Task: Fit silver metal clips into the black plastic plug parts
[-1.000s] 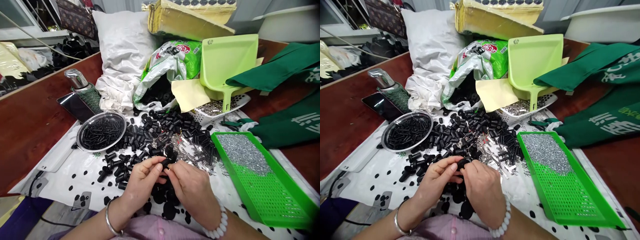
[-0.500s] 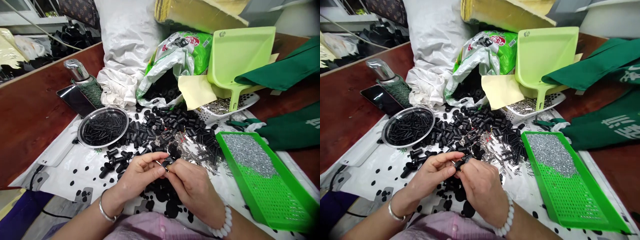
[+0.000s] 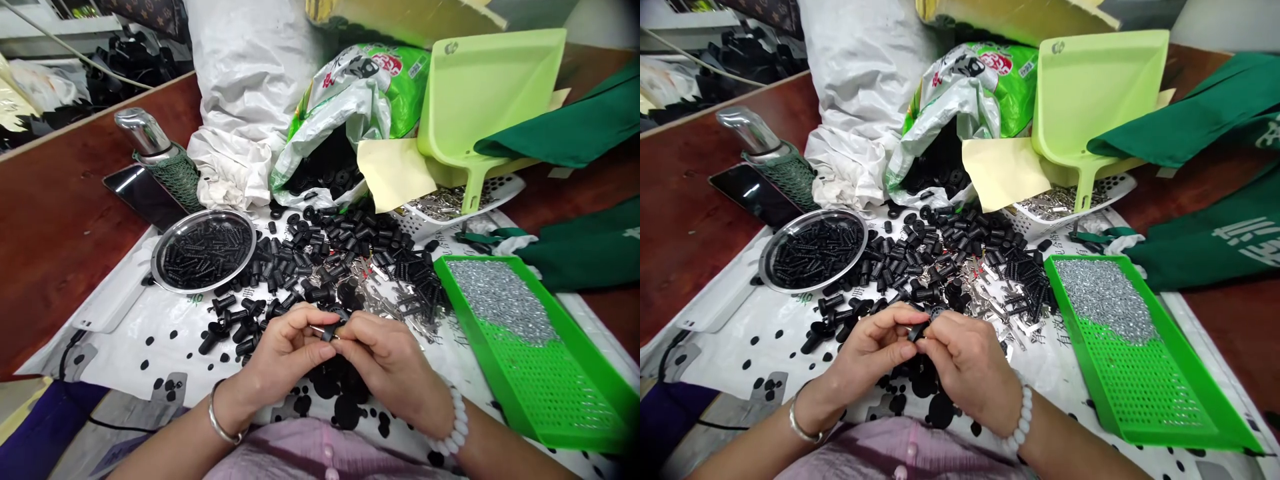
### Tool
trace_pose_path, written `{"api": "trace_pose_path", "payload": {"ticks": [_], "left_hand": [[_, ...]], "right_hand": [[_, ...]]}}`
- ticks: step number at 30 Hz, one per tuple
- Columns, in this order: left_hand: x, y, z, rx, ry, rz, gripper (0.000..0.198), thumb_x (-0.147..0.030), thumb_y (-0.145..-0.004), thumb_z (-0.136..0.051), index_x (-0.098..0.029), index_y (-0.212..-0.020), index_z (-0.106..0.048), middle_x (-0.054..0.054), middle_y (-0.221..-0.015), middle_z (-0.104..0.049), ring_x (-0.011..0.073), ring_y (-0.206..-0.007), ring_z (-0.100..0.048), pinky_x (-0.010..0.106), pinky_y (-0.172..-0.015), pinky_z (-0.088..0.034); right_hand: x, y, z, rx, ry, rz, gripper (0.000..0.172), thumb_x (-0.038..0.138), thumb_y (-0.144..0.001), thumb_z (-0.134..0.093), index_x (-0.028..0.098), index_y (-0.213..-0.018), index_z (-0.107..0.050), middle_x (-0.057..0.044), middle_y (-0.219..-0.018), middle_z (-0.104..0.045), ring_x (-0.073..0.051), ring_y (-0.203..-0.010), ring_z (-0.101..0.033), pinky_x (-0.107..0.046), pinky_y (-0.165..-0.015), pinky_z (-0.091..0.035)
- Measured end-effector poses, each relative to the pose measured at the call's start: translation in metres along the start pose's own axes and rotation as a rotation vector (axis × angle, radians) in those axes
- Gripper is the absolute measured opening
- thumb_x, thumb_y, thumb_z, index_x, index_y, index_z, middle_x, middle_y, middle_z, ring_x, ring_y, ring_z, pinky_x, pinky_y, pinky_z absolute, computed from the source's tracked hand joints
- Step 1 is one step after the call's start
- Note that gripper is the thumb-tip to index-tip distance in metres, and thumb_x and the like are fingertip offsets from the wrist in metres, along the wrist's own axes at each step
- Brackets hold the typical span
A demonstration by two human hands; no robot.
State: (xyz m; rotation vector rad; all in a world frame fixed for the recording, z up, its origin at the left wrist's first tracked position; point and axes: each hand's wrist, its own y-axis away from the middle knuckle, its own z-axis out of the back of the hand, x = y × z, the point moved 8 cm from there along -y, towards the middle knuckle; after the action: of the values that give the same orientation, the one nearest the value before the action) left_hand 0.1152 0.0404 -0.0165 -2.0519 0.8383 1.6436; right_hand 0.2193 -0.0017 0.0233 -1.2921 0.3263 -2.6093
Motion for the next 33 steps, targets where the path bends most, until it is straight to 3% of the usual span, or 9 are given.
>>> {"api": "trace_pose_path", "payload": {"ticks": [5,11,16,19,23,25,29,33], "left_hand": [[-0.007,0.000,0.001,0.030,-0.069,-0.074,0.027,-0.020,-0.074,-0.068,-0.025,-0.101,-0.067,0.002,-0.091,-0.053,0.0041,-0.058,-0.045,0.017,-0.052,-0.040],[-0.009,0.000,0.006,0.081,-0.139,-0.089,0.033,-0.016,-0.077,-0.065,-0.029,-0.107,-0.064,0.003,-0.107,-0.055,0.0140,-0.094,-0.056,0.021,-0.079,-0.048],[-0.025,0.005,0.010,0.093,-0.357,-0.090,0.036,-0.018,-0.081,-0.060,-0.026,-0.117,-0.058,0.007,-0.117,-0.055,0.0181,-0.100,-0.058,0.028,-0.087,-0.049],[-0.036,0.010,0.032,-0.005,-0.459,-0.155,0.035,-0.021,-0.083,-0.057,-0.022,-0.118,-0.056,0.009,-0.117,-0.055,0.0183,-0.095,-0.061,0.031,-0.085,-0.051],[-0.062,0.020,0.088,-0.370,-0.872,-0.325,0.024,-0.022,-0.082,-0.058,-0.020,-0.105,-0.063,0.008,-0.104,-0.062,0.0186,-0.093,-0.060,0.031,-0.085,-0.049],[-0.075,0.023,0.106,-0.511,-1.110,-0.419,0.021,-0.023,-0.081,-0.058,-0.020,-0.102,-0.064,0.007,-0.103,-0.063,0.0199,-0.097,-0.058,0.033,-0.089,-0.046],[-0.078,0.007,0.102,-0.500,-1.474,-0.502,0.016,-0.024,-0.082,-0.055,-0.018,-0.093,-0.065,0.009,-0.102,-0.063,0.0236,-0.104,-0.054,0.044,-0.097,-0.039],[-0.063,-0.023,0.083,-0.390,-1.725,-0.388,0.016,-0.025,-0.079,-0.058,-0.015,-0.087,-0.067,0.013,-0.113,-0.058,0.0321,-0.119,-0.043,0.054,-0.105,-0.024]], "right_hand": [[0.000,-0.001,0.003,-0.037,-0.083,-0.003,0.021,0.017,-0.086,-0.051,0.018,-0.066,-0.054,0.003,-0.057,-0.049,-0.010,-0.052,-0.046,-0.022,-0.050,-0.036],[0.000,-0.003,0.000,0.008,-0.056,0.016,0.019,0.019,-0.088,-0.050,0.017,-0.071,-0.057,0.001,-0.062,-0.053,-0.011,-0.056,-0.049,-0.023,-0.053,-0.038],[0.010,-0.005,0.009,0.009,0.038,0.083,0.018,0.020,-0.090,-0.048,0.018,-0.074,-0.058,0.002,-0.061,-0.052,-0.010,-0.054,-0.049,-0.023,-0.050,-0.037],[0.012,-0.002,0.021,-0.024,0.112,0.104,0.015,0.021,-0.090,-0.049,0.019,-0.079,-0.059,0.001,-0.062,-0.055,-0.011,-0.053,-0.052,-0.024,-0.049,-0.039],[0.001,0.004,0.040,-0.120,0.192,0.125,0.013,0.027,-0.089,-0.051,0.022,-0.079,-0.058,0.000,-0.064,-0.060,-0.013,-0.052,-0.056,-0.024,-0.048,-0.043],[-0.008,0.005,0.047,-0.165,0.215,0.115,0.014,0.031,-0.088,-0.053,0.023,-0.078,-0.058,0.001,-0.065,-0.061,-0.013,-0.052,-0.058,-0.023,-0.049,-0.044],[-0.018,0.006,0.050,-0.225,0.228,0.093,0.017,0.035,-0.088,-0.053,0.023,-0.077,-0.058,0.002,-0.066,-0.062,-0.012,-0.054,-0.059,-0.023,-0.050,-0.045],[-0.015,0.007,0.049,-0.235,0.208,0.114,0.015,0.032,-0.088,-0.053,0.022,-0.078,-0.058,0.001,-0.066,-0.063,-0.012,-0.054,-0.060,-0.022,-0.049,-0.045]]}}
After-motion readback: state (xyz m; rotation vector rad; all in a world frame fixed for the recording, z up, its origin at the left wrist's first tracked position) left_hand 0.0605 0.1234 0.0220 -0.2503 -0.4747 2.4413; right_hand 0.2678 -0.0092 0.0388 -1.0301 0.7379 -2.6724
